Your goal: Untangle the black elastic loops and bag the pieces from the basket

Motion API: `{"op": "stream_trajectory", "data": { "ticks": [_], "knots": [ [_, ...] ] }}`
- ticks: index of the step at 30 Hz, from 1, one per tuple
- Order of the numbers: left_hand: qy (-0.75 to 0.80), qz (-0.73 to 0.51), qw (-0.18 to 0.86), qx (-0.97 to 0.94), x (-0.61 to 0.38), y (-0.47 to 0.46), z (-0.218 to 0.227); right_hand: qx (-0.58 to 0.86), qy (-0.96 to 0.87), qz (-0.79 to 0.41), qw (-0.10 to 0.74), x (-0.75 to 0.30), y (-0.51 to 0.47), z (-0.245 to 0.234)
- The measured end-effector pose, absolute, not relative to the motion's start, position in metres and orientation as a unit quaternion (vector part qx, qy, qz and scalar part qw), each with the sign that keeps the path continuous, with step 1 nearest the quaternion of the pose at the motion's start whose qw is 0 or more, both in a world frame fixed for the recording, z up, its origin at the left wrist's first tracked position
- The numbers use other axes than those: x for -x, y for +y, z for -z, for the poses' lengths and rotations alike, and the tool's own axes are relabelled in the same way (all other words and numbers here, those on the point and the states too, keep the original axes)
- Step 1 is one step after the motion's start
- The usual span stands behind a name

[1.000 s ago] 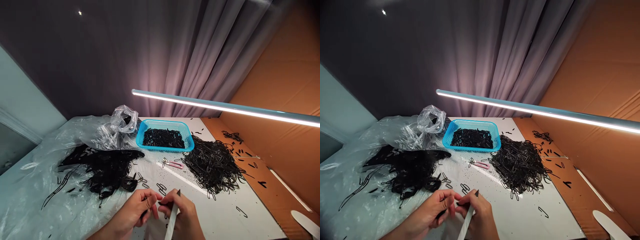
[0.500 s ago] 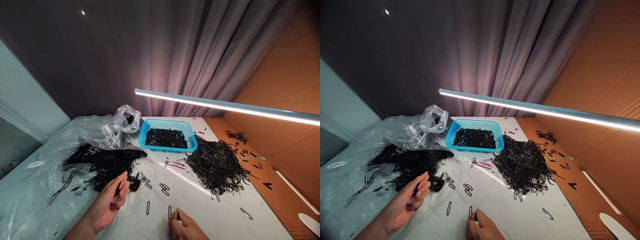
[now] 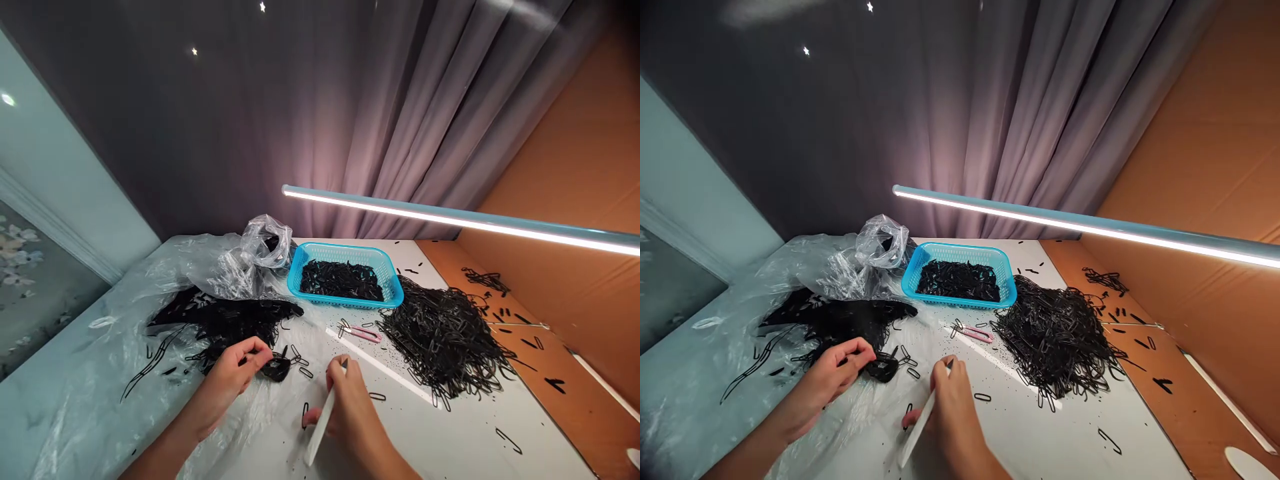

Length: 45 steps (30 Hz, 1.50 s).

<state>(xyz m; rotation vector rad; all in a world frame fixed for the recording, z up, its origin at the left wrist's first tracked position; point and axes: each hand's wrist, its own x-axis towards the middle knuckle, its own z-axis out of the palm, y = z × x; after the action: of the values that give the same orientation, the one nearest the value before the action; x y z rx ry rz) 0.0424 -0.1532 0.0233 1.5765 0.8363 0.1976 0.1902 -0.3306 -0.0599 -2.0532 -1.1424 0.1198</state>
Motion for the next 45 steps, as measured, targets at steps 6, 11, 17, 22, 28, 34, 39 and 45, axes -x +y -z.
{"op": "stream_trajectory", "data": {
  "ticks": [6,11,17,22,28,34,39,45],
  "knots": [
    [0.333,-0.001,0.285,-0.899,-0.057,-0.159,-0.004,0.805,-0.447,-0.060,0.385,-0.140,-0.321,0.073],
    [0.352,0.006,0.195,-0.916,-0.053,-0.159,0.008,0.826,-0.377,-0.032,0.417,-0.206,-0.348,0.069],
    [0.349,-0.003,0.235,-0.907,-0.030,-0.140,-0.008,0.849,-0.355,0.065,0.386,-0.313,-0.401,0.032],
    [0.334,-0.086,0.355,-0.869,-0.043,-0.139,-0.013,0.778,-0.502,0.023,0.376,-0.211,-0.373,0.047],
    [0.387,-0.142,0.397,-0.820,-0.039,-0.126,-0.013,0.771,-0.575,0.038,0.272,-0.213,-0.372,0.080],
    [0.423,-0.159,0.392,-0.801,-0.011,-0.111,-0.018,0.834,-0.458,0.109,0.288,-0.307,-0.404,0.053],
    [0.405,-0.164,0.398,-0.807,-0.015,-0.113,-0.016,0.797,-0.507,0.037,0.327,-0.235,-0.391,0.053],
    [0.412,-0.147,0.323,-0.839,0.008,-0.098,-0.014,0.821,-0.456,0.048,0.339,-0.263,-0.385,0.059]
  ]
}}
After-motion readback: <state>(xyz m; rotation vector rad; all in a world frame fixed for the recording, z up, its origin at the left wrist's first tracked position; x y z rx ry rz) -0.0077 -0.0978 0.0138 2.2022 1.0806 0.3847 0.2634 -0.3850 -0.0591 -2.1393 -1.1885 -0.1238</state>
